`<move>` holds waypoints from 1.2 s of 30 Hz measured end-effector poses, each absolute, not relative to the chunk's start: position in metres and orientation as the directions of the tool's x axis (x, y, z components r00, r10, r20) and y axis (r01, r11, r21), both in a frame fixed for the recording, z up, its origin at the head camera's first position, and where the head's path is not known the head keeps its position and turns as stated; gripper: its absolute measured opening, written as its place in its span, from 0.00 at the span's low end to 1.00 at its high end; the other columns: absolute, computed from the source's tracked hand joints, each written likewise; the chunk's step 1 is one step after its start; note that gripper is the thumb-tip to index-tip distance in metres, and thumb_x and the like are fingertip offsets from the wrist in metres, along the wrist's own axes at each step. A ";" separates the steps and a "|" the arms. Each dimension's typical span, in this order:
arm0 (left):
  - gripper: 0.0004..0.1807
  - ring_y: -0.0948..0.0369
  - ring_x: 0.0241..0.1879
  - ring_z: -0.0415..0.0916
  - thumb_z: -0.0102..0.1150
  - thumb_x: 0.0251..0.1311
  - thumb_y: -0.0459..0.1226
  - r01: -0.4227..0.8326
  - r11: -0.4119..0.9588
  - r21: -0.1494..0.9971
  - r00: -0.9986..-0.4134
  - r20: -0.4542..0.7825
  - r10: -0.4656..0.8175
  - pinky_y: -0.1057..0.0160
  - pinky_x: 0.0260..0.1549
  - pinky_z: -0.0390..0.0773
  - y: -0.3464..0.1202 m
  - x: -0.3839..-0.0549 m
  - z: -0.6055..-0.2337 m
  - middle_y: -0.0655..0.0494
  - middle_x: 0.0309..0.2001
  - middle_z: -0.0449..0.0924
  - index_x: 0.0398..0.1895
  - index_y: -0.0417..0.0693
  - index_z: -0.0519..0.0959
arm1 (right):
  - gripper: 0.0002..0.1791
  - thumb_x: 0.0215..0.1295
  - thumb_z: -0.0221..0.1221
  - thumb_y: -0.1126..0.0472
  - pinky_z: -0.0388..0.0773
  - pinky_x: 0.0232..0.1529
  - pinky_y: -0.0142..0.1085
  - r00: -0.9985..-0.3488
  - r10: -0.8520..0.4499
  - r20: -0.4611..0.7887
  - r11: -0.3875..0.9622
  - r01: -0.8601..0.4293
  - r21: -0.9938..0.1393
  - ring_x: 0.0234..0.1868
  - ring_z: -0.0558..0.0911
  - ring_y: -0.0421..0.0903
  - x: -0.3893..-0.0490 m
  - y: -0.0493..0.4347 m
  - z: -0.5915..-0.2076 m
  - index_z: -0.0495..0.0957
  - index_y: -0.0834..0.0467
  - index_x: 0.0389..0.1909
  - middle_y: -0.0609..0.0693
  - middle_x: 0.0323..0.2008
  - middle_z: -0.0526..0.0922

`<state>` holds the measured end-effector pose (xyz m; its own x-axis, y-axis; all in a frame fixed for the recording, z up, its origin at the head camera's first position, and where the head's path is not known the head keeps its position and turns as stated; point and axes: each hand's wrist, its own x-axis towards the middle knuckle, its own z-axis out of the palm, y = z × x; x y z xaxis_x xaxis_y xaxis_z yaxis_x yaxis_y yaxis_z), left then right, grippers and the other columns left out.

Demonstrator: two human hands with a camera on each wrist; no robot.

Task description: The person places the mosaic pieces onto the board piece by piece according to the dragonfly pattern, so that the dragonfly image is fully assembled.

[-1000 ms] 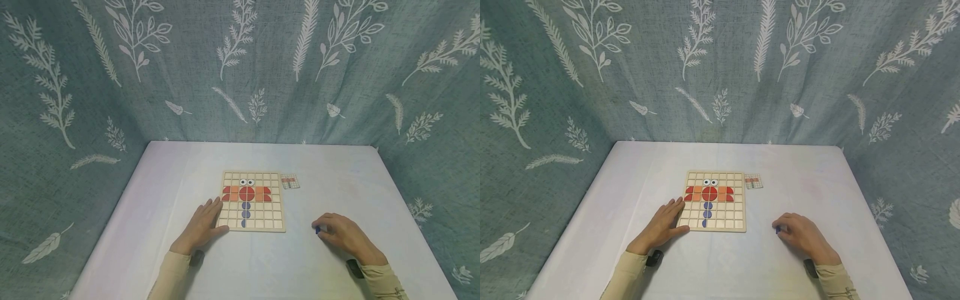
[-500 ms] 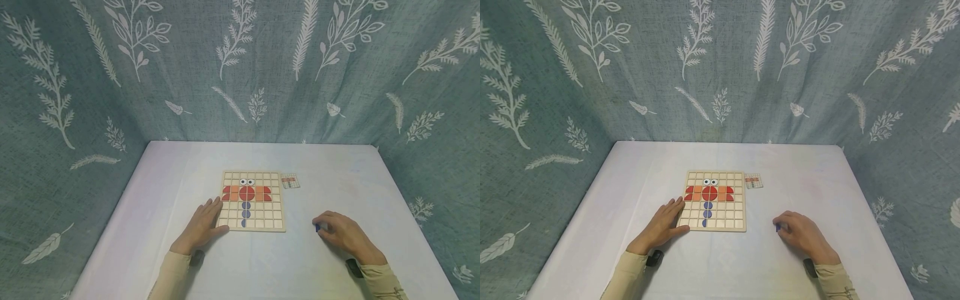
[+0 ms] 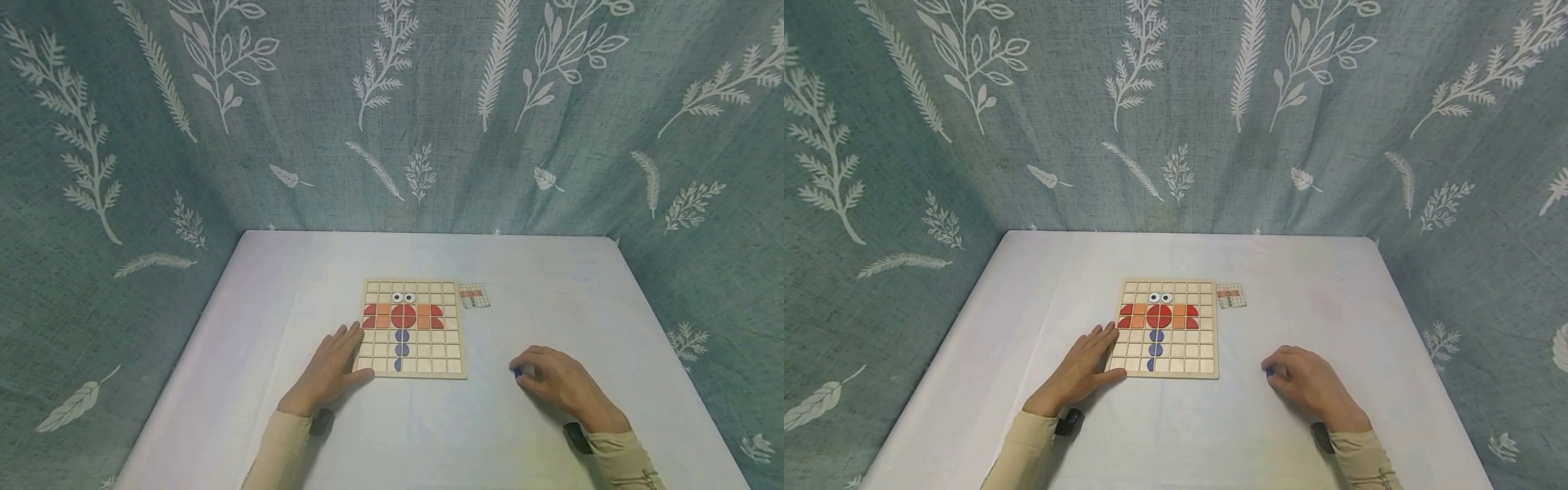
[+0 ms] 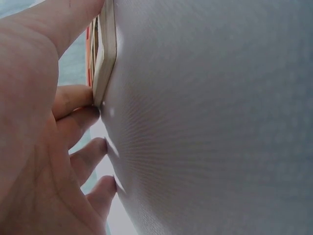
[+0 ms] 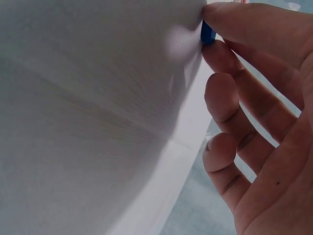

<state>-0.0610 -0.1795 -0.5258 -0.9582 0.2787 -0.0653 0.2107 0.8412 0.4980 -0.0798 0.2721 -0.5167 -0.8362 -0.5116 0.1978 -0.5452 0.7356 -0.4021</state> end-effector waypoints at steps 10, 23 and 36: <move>0.49 0.47 0.79 0.43 0.66 0.63 0.55 0.207 0.835 0.510 -0.957 -0.070 0.280 0.45 0.77 0.41 -0.180 -0.060 -0.524 0.49 0.80 0.50 0.79 0.43 0.57 | 0.13 0.50 0.77 0.63 0.79 0.30 0.33 -0.797 -0.531 0.289 0.706 -0.604 -0.369 0.30 0.76 0.33 -0.083 0.260 -0.518 0.87 0.49 0.36 0.39 0.37 0.84; 0.49 0.46 0.79 0.44 0.67 0.62 0.55 0.211 0.834 0.510 -0.958 -0.060 0.279 0.44 0.77 0.43 -0.179 -0.060 -0.523 0.48 0.80 0.51 0.79 0.42 0.58 | 0.13 0.52 0.76 0.64 0.81 0.32 0.34 -0.693 -0.564 0.449 0.570 -0.720 -0.396 0.33 0.80 0.37 -0.093 0.212 -0.518 0.87 0.52 0.39 0.43 0.42 0.86; 0.49 0.48 0.79 0.44 0.67 0.62 0.56 0.202 0.848 0.491 -0.961 -0.067 0.268 0.45 0.77 0.43 -0.179 -0.060 -0.524 0.49 0.80 0.51 0.79 0.44 0.58 | 0.12 0.53 0.74 0.63 0.82 0.38 0.36 -0.628 -0.546 0.555 0.496 -0.776 -0.390 0.41 0.83 0.39 -0.101 0.159 -0.516 0.87 0.52 0.39 0.42 0.42 0.87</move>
